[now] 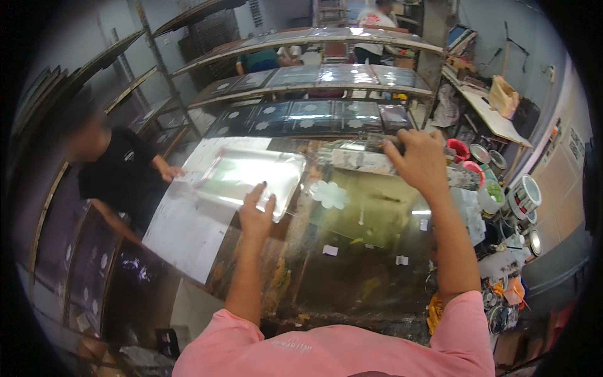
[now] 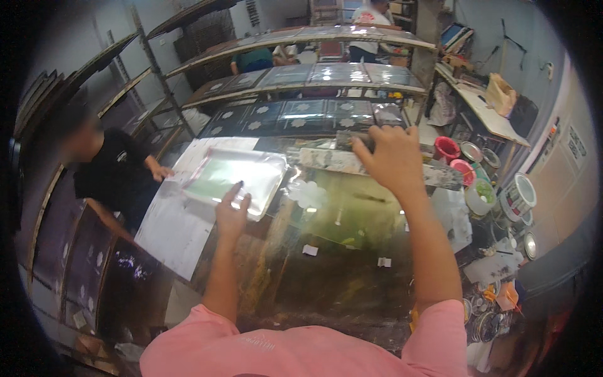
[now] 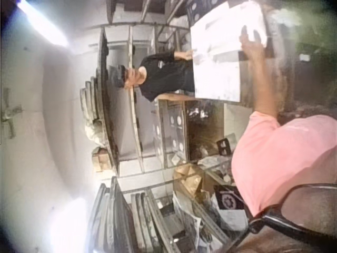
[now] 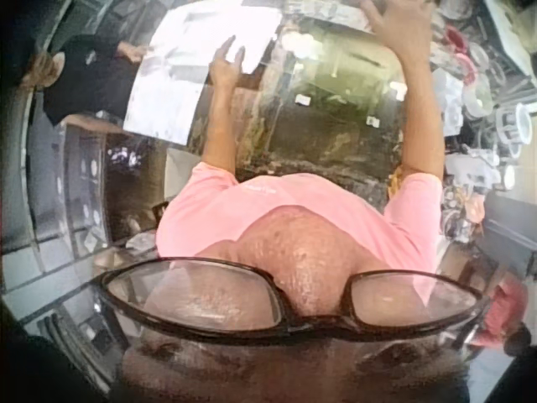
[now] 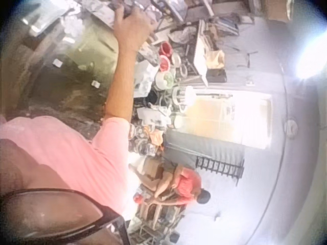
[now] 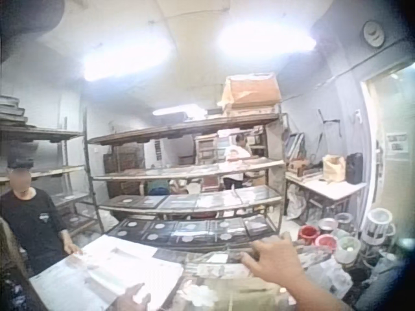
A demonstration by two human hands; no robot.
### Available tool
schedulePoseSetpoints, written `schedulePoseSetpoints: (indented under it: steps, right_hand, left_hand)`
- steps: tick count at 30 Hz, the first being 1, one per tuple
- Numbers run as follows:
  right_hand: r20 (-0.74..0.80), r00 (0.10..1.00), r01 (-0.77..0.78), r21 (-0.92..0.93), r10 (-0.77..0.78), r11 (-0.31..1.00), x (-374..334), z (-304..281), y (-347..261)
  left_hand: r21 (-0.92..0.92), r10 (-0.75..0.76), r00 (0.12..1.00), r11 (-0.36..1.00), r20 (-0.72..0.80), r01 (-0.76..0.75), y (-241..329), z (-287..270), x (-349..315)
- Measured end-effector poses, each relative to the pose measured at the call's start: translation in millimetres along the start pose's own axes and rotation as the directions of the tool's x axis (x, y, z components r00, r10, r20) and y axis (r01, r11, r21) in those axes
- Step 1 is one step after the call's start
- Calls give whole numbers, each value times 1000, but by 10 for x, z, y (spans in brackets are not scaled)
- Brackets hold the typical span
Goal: The person repeatedly aligns a screen printing frame over a white sheet, uses a squeegee to pull green ink across the mesh, then lifts the frame to reveal a printed flower design. The cycle repeats multiple times on the same work surface.
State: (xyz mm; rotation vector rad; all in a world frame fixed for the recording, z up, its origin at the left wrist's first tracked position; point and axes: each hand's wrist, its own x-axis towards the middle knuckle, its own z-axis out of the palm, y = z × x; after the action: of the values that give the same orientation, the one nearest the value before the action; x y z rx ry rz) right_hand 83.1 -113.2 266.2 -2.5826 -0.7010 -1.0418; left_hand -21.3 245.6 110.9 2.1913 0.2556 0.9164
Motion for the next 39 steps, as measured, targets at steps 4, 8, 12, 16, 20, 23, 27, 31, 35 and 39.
schedulePoseSetpoints:
  steps: [4,8,12,16,20,23,27,31,35,39]
  right_hand:
    - [16,1000,-19,-3,19,1000,-17,-45,-57]
    - [18,1000,-23,-10,23,1000,-6,-41,-66]
    - [16,1000,-24,-23,25,999,-1,-64,-72]
    - [-5,1000,-13,9,14,1000,4,-36,-62]
    - [-34,999,14,22,-13,1000,-19,9,-57]
    - [-32,999,17,11,-17,1000,-57,21,-31]
    - [-39,999,19,-9,-19,1000,-81,-5,-43]
    - [5,1000,-7,-13,7,1000,-29,-14,-53]
    - [-13,1000,4,8,-4,1000,4,-17,-28]
    - [-28,999,16,-3,-17,1000,-21,28,-26]
  left_hand:
    - [-9,-59,992,998,-108,58,-504,-633,146]
    - [115,-108,977,985,-184,131,-886,-1152,156]
    - [143,-180,953,965,-245,219,-1167,-1305,127]
    - [238,-186,940,936,-286,258,-1719,-1343,73]
    - [325,-292,893,855,-343,404,-1858,-1297,-1]
    - [507,-339,788,620,-514,598,-1448,-1187,-33]
    - [734,156,859,605,-488,307,-878,-1012,-189]
    - [520,176,967,817,187,-249,-680,-551,-132]
    - [423,47,899,871,435,-250,-933,-131,-33]
    - [530,-11,892,807,452,-259,-1066,20,-117]
